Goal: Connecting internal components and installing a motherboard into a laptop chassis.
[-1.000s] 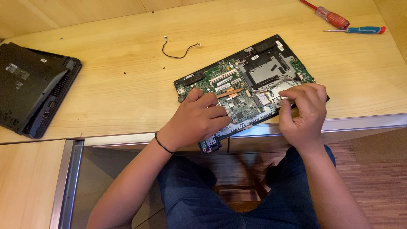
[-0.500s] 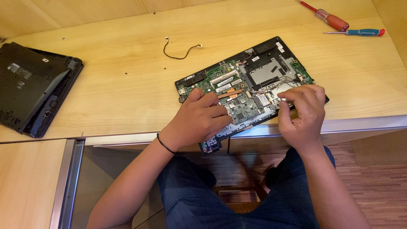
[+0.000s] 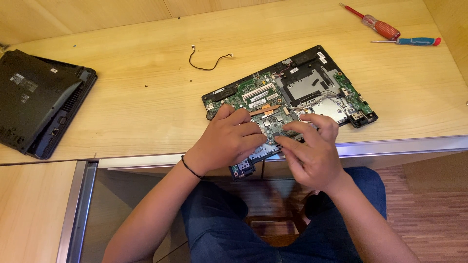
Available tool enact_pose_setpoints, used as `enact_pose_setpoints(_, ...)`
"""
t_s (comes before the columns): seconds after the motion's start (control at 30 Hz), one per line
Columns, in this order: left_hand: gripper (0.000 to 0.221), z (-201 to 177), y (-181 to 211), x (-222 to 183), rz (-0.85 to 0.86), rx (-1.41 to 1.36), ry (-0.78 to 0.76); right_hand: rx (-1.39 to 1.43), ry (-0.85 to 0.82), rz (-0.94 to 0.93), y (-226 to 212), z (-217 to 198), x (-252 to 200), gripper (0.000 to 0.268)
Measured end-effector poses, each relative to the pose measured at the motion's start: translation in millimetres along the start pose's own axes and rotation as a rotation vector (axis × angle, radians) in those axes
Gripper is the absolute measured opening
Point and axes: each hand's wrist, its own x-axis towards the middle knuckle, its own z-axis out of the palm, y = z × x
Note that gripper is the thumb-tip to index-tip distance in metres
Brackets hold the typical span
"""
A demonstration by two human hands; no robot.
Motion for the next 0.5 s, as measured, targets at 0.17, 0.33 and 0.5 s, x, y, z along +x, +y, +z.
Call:
enact_pose_setpoints(0.17,0.011,2.2,0.3,0.2,0.001,-0.003,0.016,-0.012,-0.044,0.003,-5.2,8.5,-1.4,0.014)
enact_pose_setpoints(0.33,0.007,3.6,-0.5,-0.3,0.011,0.002,0.026,0.002,-0.051,0.035,-6.2,9.4,-0.2,0.014)
enact_pose_setpoints(0.5,0.008,1.3,0.0,0.6,0.007,0.001,0.034,-0.007,-0.081,0.014,-4.9,12.1,-0.2,0.012)
